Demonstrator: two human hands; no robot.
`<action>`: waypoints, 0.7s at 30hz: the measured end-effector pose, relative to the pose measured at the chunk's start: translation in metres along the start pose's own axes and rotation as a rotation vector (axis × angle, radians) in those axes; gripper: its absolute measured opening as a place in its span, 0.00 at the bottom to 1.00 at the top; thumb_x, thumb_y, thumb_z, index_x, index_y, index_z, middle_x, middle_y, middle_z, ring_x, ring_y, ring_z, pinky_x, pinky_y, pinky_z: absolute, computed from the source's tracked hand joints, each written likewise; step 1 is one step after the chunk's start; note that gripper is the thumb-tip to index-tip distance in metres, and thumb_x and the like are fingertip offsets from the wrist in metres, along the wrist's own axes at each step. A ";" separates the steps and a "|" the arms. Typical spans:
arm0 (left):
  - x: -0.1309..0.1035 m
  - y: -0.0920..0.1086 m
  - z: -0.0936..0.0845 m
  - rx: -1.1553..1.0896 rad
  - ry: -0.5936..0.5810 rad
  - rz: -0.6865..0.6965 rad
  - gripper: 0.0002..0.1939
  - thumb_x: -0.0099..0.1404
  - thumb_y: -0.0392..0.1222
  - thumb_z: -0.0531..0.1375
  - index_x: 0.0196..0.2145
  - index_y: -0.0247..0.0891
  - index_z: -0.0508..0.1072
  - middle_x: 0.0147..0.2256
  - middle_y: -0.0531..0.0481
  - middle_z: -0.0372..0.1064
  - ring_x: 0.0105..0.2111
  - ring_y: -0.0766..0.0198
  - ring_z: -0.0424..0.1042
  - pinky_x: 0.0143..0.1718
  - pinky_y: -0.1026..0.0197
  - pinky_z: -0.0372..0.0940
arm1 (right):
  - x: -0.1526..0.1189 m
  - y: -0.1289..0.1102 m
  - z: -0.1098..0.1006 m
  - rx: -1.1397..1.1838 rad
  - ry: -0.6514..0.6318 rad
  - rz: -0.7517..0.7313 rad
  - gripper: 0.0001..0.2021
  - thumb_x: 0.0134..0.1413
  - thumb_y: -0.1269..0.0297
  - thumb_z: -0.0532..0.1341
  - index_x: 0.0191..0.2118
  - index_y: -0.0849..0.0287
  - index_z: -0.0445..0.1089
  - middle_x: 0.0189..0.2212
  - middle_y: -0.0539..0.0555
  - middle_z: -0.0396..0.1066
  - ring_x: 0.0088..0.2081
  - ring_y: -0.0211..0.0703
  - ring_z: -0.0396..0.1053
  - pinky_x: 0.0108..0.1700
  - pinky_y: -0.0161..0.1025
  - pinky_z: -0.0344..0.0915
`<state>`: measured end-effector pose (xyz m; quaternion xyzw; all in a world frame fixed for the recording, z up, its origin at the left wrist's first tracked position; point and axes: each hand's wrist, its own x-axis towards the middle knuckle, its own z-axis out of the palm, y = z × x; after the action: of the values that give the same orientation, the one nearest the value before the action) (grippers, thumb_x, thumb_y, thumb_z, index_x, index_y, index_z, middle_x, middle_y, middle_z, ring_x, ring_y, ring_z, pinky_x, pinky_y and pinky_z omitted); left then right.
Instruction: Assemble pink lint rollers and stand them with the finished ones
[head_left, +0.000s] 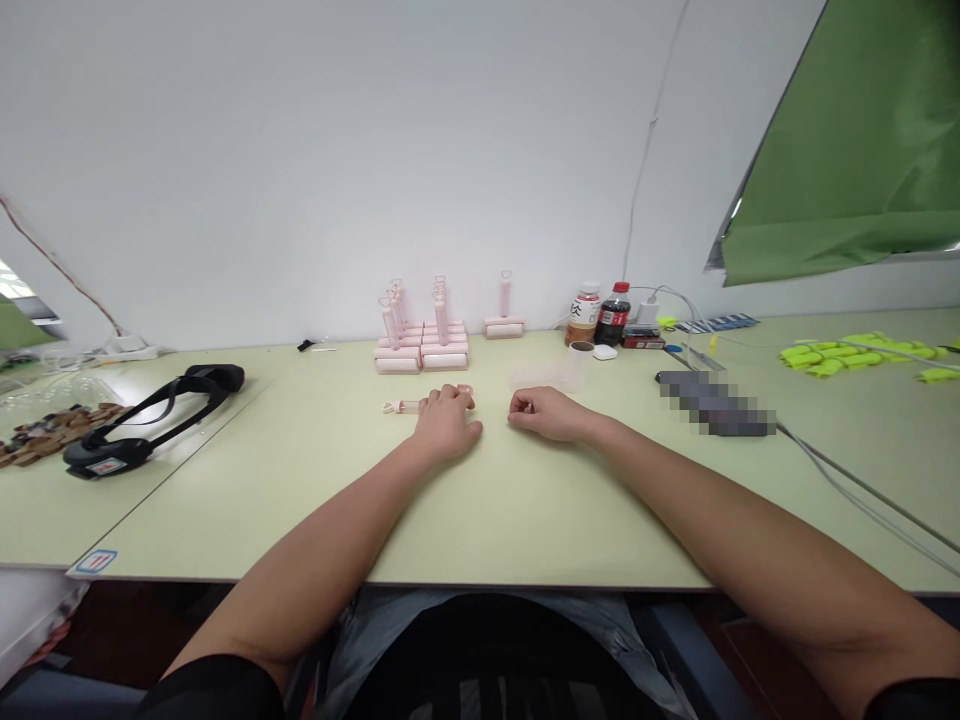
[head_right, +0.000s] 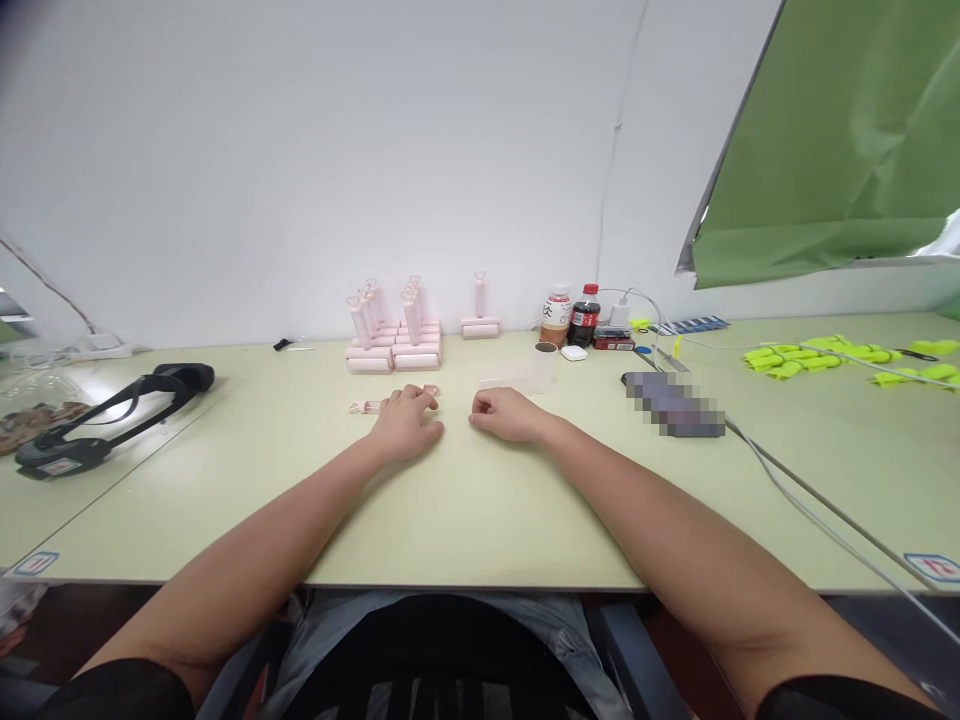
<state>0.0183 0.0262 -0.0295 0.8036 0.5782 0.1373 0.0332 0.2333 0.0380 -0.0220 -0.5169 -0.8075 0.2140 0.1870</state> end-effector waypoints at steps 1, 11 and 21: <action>0.000 0.000 0.000 0.003 -0.001 0.001 0.18 0.60 0.49 0.54 0.47 0.43 0.69 0.52 0.43 0.62 0.52 0.49 0.60 0.53 0.48 0.55 | 0.000 0.000 0.000 -0.001 0.000 0.001 0.07 0.53 0.60 0.60 0.32 0.57 0.71 0.34 0.53 0.74 0.35 0.43 0.68 0.36 0.37 0.61; -0.001 0.001 -0.001 0.040 0.000 -0.011 0.20 0.60 0.48 0.54 0.50 0.43 0.67 0.53 0.43 0.61 0.53 0.49 0.60 0.53 0.49 0.54 | 0.000 0.001 0.000 0.007 -0.002 -0.009 0.07 0.53 0.60 0.60 0.32 0.57 0.71 0.35 0.53 0.74 0.35 0.42 0.68 0.37 0.37 0.62; -0.002 -0.001 -0.006 0.121 -0.070 -0.117 0.22 0.57 0.58 0.54 0.42 0.41 0.74 0.46 0.39 0.67 0.51 0.42 0.61 0.52 0.44 0.53 | -0.001 -0.002 0.000 0.012 -0.001 -0.005 0.06 0.52 0.61 0.60 0.32 0.58 0.71 0.35 0.54 0.74 0.35 0.43 0.68 0.37 0.38 0.62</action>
<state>0.0155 0.0241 -0.0245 0.7734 0.6297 0.0718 0.0128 0.2322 0.0360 -0.0206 -0.5137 -0.8075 0.2188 0.1904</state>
